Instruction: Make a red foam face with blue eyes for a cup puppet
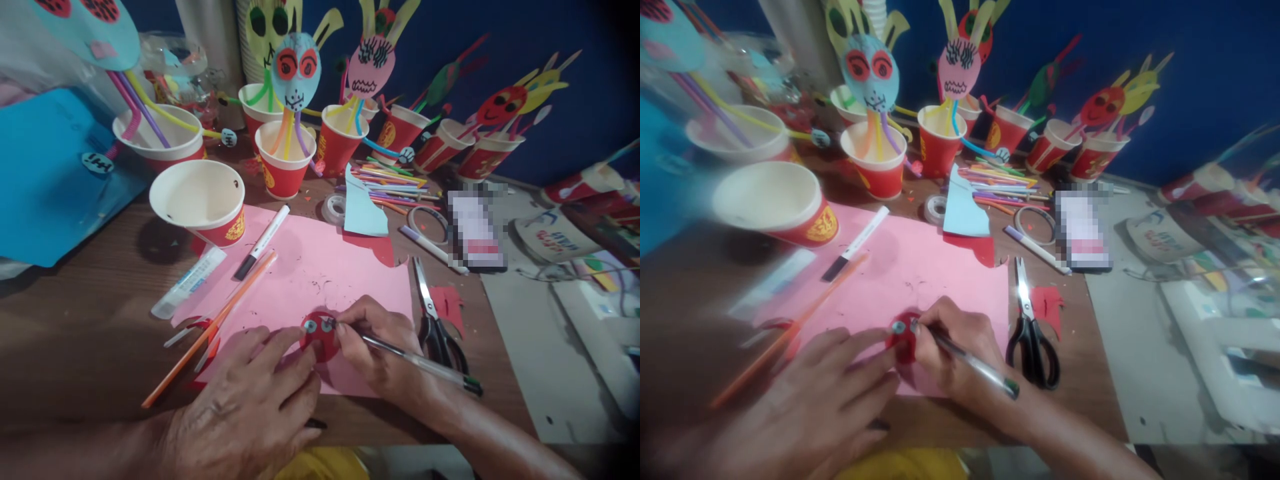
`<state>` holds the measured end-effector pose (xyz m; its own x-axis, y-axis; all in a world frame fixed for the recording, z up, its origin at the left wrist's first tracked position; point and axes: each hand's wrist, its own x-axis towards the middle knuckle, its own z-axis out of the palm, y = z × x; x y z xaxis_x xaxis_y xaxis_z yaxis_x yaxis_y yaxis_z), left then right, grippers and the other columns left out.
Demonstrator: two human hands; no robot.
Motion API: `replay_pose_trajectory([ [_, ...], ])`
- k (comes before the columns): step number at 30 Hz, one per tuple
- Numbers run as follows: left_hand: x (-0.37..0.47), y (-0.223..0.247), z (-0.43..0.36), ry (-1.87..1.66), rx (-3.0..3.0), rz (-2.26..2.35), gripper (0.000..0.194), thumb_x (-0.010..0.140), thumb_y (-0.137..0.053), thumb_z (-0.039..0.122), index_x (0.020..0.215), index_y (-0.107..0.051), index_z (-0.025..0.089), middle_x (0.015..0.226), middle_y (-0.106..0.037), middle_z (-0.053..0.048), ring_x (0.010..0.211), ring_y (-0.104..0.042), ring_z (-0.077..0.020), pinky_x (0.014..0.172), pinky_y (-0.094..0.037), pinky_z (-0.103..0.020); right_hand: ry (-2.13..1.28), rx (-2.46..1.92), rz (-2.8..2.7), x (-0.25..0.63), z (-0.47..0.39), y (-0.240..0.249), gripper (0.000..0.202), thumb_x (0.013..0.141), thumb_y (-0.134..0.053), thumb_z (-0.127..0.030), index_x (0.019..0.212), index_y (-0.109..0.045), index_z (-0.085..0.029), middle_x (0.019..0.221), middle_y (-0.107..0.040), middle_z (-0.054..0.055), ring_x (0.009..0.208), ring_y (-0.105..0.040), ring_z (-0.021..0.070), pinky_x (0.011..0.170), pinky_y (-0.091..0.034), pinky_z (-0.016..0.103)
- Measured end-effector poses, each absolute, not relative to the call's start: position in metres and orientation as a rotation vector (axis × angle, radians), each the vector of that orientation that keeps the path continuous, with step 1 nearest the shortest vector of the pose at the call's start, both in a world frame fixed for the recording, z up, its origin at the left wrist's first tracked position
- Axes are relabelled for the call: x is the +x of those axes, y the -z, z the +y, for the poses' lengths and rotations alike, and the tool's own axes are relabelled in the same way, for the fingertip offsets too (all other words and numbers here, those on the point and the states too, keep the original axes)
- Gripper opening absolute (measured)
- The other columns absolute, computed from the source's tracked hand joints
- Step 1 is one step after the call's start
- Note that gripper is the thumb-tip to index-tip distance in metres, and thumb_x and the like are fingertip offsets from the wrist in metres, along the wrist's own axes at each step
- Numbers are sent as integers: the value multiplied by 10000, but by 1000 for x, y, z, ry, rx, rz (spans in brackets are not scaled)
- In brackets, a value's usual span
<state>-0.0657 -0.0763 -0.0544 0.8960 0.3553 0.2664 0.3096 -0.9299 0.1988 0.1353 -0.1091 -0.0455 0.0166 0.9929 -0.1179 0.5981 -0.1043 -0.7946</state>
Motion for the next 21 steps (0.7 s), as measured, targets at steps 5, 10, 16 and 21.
replay_pose_trajectory([
  [5,-66,55,-77,-440,2905,522,318,873,-480,469,989,-616,205,1057,-642,-18,1072,-485,-269,874,-269,-421,-799,-1715,-1677,133,-109,45,62,795,-550,-220,763,-578,-175,550,-598,-41,455,-534,67,444,-400,152],
  [10,-65,55,-77,-443,2910,512,315,877,-475,461,979,-622,202,1064,-643,-19,1071,-485,-271,884,-267,-430,-742,-1661,-1718,134,-108,45,74,779,-544,-210,735,-589,-171,523,-582,-43,426,-507,66,419,-394,153],
  [16,-64,53,-79,-472,2878,584,306,869,-491,459,942,-627,194,1051,-636,-31,1060,-485,-260,877,-286,-420,-788,-1693,-1723,133,-110,44,50,765,-541,-161,732,-571,-182,552,-585,-51,454,-513,57,441,-405,136],
  [21,-64,54,-81,-475,2859,585,296,873,-488,450,943,-621,195,1050,-631,-29,1066,-478,-265,882,-279,-427,-798,-1673,-1712,133,-109,45,43,780,-545,-180,738,-552,-184,526,-558,-63,424,-482,47,422,-384,134],
])
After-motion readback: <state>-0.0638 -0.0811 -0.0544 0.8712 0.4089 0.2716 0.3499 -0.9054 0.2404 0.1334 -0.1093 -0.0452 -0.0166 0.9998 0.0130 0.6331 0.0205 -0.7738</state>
